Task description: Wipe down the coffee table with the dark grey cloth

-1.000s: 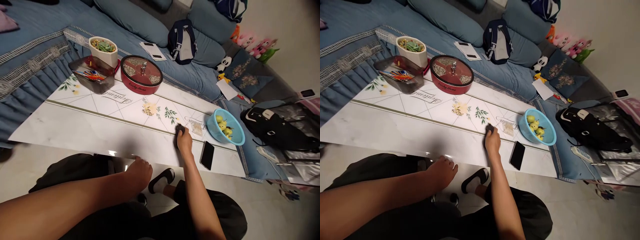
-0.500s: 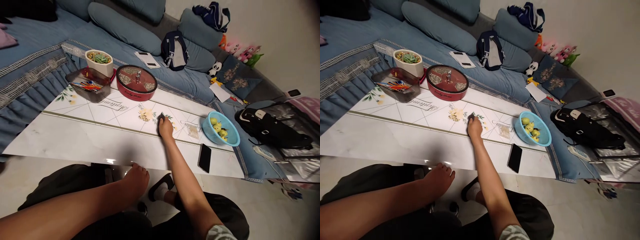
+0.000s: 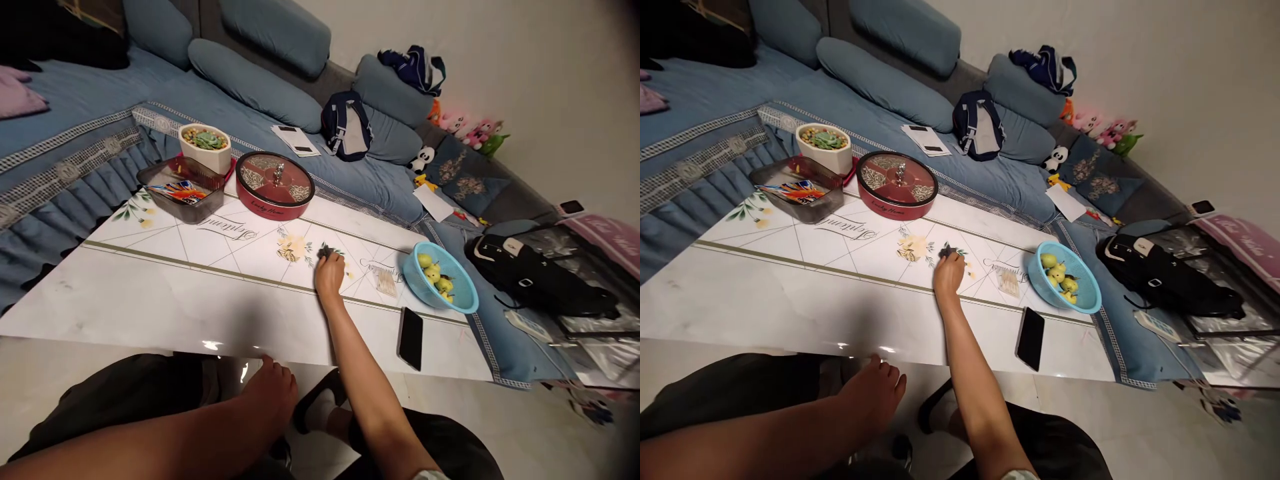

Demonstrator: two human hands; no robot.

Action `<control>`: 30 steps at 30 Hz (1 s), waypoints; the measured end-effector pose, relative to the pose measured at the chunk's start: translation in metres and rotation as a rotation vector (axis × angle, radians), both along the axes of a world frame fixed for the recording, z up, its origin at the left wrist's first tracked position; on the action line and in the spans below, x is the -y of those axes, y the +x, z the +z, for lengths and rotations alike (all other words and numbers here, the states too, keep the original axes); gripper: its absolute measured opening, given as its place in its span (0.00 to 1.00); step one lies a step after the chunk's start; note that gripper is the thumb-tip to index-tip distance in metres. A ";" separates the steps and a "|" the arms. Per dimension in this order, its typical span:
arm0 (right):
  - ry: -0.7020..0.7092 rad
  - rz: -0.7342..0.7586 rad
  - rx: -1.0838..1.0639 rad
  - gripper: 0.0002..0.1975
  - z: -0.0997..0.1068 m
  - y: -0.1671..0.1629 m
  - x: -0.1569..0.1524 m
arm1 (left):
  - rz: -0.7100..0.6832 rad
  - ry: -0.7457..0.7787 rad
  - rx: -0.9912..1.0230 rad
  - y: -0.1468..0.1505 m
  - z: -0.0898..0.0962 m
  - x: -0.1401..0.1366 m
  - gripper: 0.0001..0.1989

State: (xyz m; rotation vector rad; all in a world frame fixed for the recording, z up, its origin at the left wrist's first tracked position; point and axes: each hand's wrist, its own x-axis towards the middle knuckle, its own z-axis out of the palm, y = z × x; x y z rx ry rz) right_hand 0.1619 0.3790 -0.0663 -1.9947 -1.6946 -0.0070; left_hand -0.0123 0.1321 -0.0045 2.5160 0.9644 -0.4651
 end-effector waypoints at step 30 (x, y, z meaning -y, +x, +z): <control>0.005 0.573 -0.281 0.19 -0.007 0.022 -0.093 | 0.015 0.146 0.206 -0.002 -0.080 0.028 0.18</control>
